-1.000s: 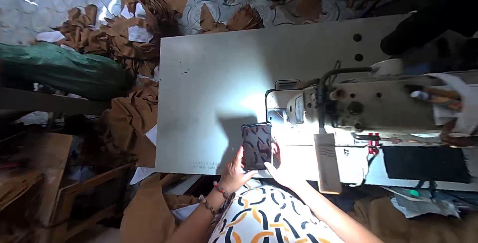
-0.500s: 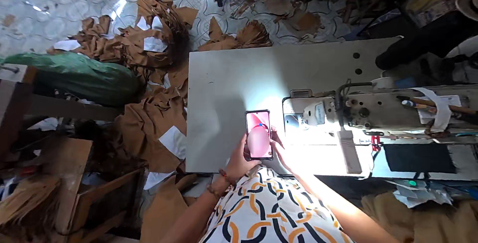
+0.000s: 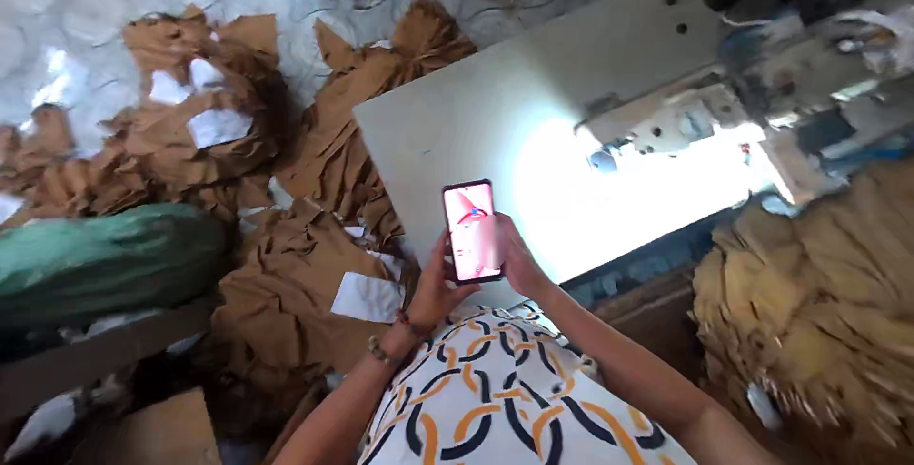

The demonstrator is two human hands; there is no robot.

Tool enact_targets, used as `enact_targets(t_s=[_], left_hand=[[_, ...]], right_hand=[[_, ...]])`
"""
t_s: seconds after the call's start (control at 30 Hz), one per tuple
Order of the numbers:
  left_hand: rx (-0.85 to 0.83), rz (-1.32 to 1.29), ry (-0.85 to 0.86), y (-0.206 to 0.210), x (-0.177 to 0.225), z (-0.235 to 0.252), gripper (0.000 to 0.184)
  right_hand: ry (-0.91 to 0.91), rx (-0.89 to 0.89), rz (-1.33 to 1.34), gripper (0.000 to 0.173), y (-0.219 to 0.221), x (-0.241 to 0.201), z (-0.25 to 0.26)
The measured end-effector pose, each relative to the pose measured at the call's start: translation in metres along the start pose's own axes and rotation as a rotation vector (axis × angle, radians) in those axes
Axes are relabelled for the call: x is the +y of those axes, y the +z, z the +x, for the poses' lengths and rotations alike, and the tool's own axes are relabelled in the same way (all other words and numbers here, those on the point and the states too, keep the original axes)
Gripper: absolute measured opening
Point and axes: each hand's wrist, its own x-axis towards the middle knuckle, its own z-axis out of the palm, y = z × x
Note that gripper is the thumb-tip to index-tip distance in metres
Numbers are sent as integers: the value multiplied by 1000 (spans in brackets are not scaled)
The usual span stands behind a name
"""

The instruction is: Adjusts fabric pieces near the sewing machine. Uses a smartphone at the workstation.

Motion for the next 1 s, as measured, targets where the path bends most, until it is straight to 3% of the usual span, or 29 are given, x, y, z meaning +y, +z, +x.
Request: enact_targets(t_s=[0.23,0.37,0.53,0.67,0.8,1.0], left_hand=[[-105,-86,-51,2,8,-4,116],[-214,-194,-185,9,25,6,118],[-401,-265,-309,27,31,17,94],[-511,-278,-368,41,43,30,95],[-479,-230,-434,55,43,42,99],[-310,-254,-518,76,41,57,91]], right_hand=[[-68,32,79,51,5,2,-18],[-91,44,95,51,-10,1,-33],[-95,155,-175,47,-53,-2,-59],[-120,544,-147,40,-114,0,-80],[-210,980,-42,26,-209,21,-77],[-92,1181,238,34,-378,14,-60]])
